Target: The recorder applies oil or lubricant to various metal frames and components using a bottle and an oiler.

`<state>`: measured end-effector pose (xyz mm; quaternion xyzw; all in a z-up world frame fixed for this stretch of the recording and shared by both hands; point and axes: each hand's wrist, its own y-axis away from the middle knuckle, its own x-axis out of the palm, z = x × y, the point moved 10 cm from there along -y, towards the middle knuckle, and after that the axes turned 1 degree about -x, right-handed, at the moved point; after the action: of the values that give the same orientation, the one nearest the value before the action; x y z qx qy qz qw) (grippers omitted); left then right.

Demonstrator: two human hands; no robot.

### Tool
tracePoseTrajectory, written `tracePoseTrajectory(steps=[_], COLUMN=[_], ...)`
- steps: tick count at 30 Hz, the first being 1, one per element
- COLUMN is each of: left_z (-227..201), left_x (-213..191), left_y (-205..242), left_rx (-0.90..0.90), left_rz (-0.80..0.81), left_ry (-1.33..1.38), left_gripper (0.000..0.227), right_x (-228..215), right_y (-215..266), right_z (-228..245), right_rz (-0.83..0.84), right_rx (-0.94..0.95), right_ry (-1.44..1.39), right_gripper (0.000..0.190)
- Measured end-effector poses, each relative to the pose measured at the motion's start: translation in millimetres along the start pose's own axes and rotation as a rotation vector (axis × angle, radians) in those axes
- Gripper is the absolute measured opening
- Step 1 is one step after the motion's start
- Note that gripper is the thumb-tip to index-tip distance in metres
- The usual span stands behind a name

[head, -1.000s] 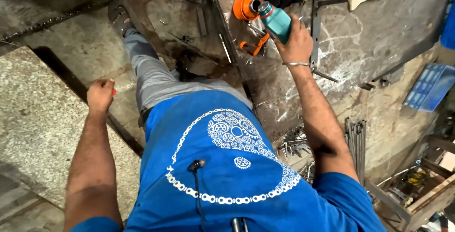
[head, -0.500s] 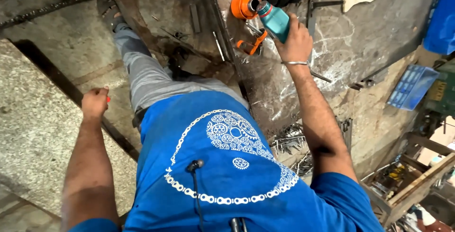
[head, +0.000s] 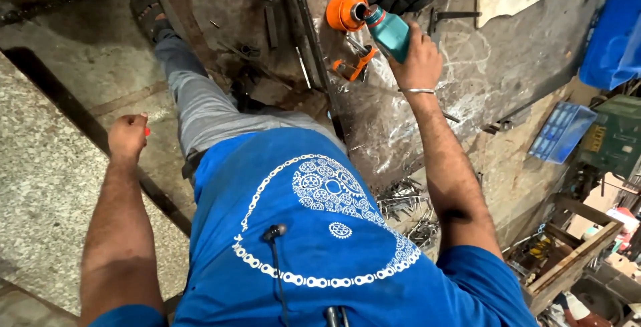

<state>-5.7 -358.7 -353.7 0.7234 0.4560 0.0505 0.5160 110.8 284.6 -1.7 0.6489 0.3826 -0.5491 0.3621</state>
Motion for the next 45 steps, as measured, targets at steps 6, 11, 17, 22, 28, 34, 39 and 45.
tracePoseTrajectory(steps=[6,11,17,22,28,34,39,45], left_z=[8.0,8.2,-12.1,-18.9,-9.4,0.7,7.8,-0.6], left_x=[-0.2,5.9,4.3,2.8,3.9,11.0,16.0,14.6], left_y=[7.2,3.4,2.7,0.1,2.4,2.1,-3.7,-1.6], left_rx=[-0.039,-0.054,-0.025,-0.002,-0.026,-0.058,-0.057,-0.059], left_rz=[-0.003,0.013,-0.001,-0.019,-0.018,-0.005,-0.017,-0.016], left_ry=[0.023,0.066,0.049,0.076,0.089,0.090,0.069,0.058], left_gripper=[0.042,0.043,0.042,0.040,0.039,0.041,0.041,0.041], right_x=[-1.2,-3.8,-4.8,-3.3,-9.0,-8.3,-8.7,-5.8], right_y=[0.1,-0.9,-4.5,-6.3,-7.8,-11.4,-14.3,-14.7], right_z=[0.1,2.6,2.7,1.5,4.8,3.4,4.6,1.8], right_rz=[-0.002,0.038,0.058,0.060,0.055,0.078,0.091,0.092], right_rx=[-0.006,0.001,0.010,0.002,-0.037,-0.042,-0.040,-0.048], right_ry=[-0.005,-0.009,0.004,0.061,0.059,0.073,0.088,0.106], right_gripper=[0.085,0.084,0.085,0.087,0.083,0.084,0.084,0.085])
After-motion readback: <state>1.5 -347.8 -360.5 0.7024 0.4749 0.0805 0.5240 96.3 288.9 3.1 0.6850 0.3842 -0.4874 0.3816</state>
